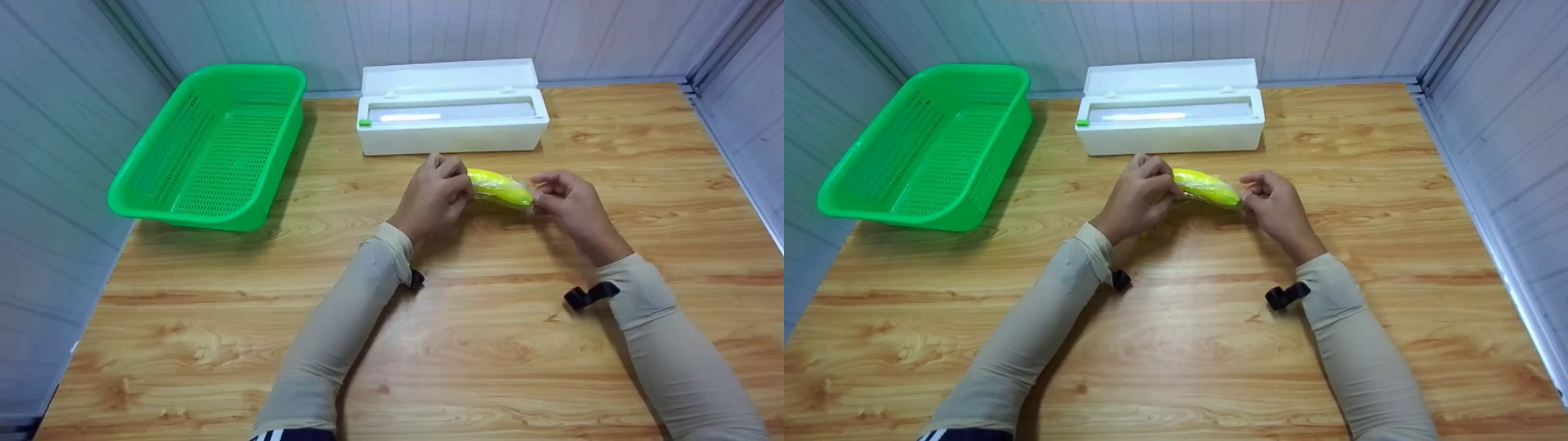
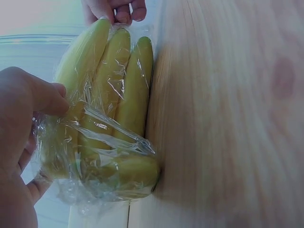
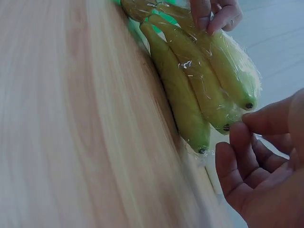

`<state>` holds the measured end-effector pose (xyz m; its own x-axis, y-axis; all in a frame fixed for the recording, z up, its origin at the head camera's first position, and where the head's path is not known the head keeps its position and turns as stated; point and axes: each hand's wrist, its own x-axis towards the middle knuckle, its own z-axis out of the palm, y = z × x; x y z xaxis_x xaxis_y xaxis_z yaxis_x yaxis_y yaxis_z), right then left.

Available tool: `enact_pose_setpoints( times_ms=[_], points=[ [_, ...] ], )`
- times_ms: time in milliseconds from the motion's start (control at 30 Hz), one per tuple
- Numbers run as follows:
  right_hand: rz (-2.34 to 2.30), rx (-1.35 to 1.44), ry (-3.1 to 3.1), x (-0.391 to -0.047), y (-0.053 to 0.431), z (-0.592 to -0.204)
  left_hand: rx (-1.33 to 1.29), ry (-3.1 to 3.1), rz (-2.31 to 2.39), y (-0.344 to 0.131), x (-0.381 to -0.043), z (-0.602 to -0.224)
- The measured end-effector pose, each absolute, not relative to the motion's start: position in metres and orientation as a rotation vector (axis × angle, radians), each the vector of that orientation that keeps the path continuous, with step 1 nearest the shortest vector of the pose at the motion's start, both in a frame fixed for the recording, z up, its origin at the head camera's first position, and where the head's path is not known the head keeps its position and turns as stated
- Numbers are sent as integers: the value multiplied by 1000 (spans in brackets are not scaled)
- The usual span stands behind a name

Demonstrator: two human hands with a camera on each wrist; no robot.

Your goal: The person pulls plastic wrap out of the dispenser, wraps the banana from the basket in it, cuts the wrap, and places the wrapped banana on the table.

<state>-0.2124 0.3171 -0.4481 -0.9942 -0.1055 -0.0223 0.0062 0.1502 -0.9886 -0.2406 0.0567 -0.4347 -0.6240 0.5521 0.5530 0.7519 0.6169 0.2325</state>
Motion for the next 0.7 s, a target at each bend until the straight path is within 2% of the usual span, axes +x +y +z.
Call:
enact_pose_setpoints(
  times_ms=[167,333,533,700],
  points=[
    [-2248,55,2052,-213,317,-450,-1047,-2384,-637,57,-241,-437],
    [-2048,11,2388,-212,318,-454,-1051,-2376,-634,57,-242,-437],
    [-1433,-360,2975,-209,318,-454,-1030,-2395,-613,57,-242,-438],
    [-1277,-676,3009,-210,321,-452,-1024,-2405,-603,57,-242,-437]
  ],
)
